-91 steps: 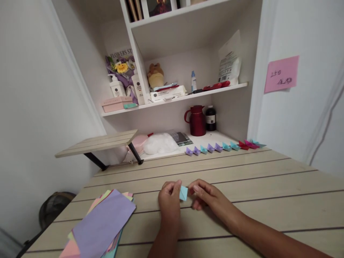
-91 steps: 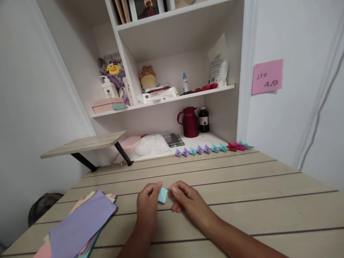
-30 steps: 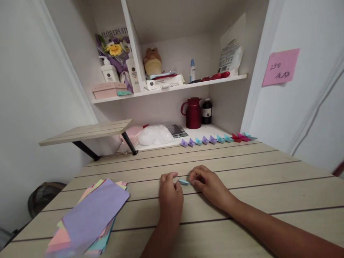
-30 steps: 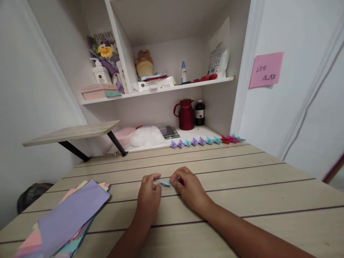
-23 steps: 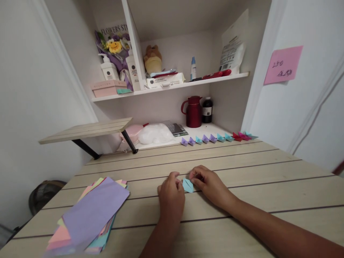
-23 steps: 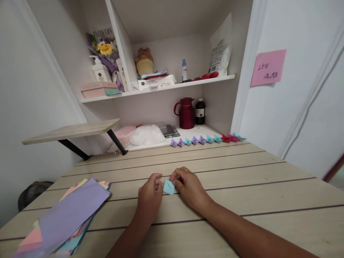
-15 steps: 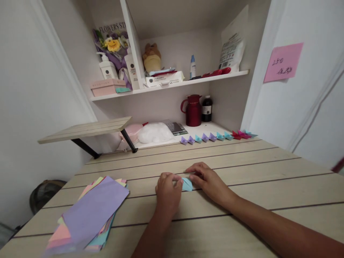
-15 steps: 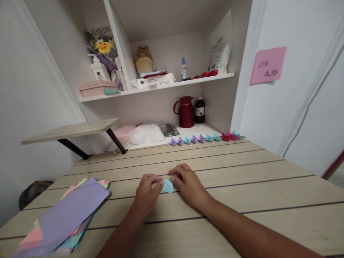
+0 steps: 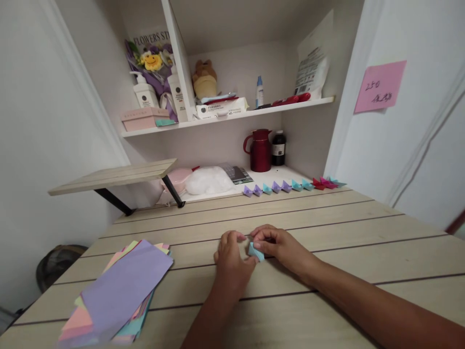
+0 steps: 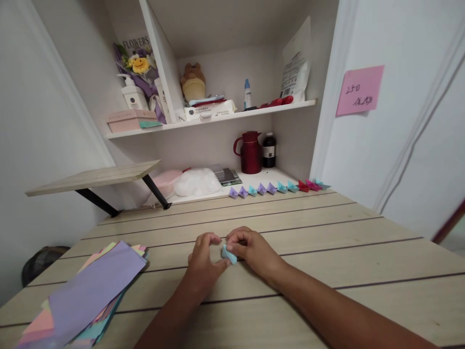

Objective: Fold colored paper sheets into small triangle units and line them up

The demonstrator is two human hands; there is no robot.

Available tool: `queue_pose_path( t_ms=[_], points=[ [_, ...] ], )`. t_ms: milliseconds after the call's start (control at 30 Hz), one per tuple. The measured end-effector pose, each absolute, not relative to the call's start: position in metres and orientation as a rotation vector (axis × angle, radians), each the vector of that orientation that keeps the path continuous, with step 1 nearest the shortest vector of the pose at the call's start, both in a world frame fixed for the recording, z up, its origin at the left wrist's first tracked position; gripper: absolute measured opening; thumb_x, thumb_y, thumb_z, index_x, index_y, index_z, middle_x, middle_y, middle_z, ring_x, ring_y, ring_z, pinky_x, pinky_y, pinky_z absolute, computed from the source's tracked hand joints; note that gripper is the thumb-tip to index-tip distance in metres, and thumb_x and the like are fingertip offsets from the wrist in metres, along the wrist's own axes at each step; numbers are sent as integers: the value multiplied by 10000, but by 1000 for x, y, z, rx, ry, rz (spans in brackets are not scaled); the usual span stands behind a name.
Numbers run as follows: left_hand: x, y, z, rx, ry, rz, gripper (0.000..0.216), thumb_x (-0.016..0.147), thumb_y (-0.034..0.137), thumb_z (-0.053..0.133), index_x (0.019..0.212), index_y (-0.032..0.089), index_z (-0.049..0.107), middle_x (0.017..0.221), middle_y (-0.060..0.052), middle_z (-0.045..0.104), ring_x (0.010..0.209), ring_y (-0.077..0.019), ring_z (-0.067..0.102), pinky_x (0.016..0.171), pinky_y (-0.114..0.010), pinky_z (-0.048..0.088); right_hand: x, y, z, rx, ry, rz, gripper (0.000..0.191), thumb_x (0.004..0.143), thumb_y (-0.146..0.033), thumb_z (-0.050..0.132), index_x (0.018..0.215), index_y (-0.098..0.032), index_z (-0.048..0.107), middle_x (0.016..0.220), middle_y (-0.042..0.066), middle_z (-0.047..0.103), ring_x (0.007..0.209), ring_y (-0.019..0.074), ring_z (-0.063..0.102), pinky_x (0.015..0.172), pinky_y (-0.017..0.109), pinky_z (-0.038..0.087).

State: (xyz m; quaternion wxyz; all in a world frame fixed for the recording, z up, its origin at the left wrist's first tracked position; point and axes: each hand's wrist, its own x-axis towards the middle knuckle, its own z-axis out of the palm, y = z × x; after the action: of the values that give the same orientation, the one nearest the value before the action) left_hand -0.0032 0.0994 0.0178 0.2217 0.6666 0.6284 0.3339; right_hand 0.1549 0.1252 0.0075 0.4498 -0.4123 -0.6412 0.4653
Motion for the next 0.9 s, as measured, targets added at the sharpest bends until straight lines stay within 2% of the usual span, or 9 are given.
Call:
queue_pose_path(
  t_ms=[133,200,267,367,467,600,700,800,900],
  points=[
    [-3,104,15,1804,1525,1129,333,619,105,683,903,230,564,1138,-57,546,1156,-230,493,962,-354,379,158,124,16,-956,-1317,1349,279,683,-433,744,682,-172,646,1133,67,576,900,201,557,774,317,426],
    [-2,105,15,1763,1417,1215,277,631,111,680,870,229,602,1203,-63,519,1205,-242,462,981,-365,376,159,123,19,-935,-1255,1430,305,680,-458,751,717,-179,633,962,45,625,781,169,547,704,293,409],
    [0,105,15,1711,1358,1266,245,633,116,687,844,227,631,1251,-65,497,1225,-252,449,999,-382,369,160,123,21,-914,-1242,1511,335,678,-482,750,741,-183,615,728,1,599,637,135,490,618,267,366],
    [2,105,17,1676,1317,1281,180,632,114,698,781,210,662,1247,-75,509,1206,-255,471,1028,-396,345,159,122,22,-885,-1247,1529,357,666,-493,757,733,-181,597,613,-32,530,571,113,419,573,248,312],
    [3,105,18,1627,1289,1275,76,651,129,696,692,190,679,1233,-88,530,1209,-256,479,1051,-383,327,158,122,21,-902,-1249,1496,346,687,-491,740,720,-179,594,618,-30,520,586,115,409,578,248,307],
    [1,106,17,1472,1209,1230,5,659,173,700,654,174,699,1206,-114,567,1189,-266,508,1005,-364,387,155,122,19,-915,-1238,1475,326,733,-493,697,721,-188,584,632,-29,534,598,124,432,598,261,334],
    [0,107,15,1333,1101,1214,96,659,250,717,660,155,715,1203,-135,594,1130,-278,555,943,-359,436,155,121,18,-897,-1197,1412,302,776,-508,652,831,-214,609,731,-14,603,719,159,530,695,284,388],
    [-1,108,15,1162,1021,1285,215,651,350,738,715,145,737,1174,-122,644,1071,-270,595,934,-349,436,155,120,19,-902,-1182,1369,359,837,-564,548,1008,-253,606,838,14,655,909,213,580,848,350,406],
    [-2,109,16,1056,994,1308,331,635,412,747,828,141,753,1037,-104,712,994,-258,624,940,-359,413,155,118,19,-842,-1231,1405,389,798,-500,638,1110,-279,572,925,24,667,958,222,590,902,386,409]
  ],
)
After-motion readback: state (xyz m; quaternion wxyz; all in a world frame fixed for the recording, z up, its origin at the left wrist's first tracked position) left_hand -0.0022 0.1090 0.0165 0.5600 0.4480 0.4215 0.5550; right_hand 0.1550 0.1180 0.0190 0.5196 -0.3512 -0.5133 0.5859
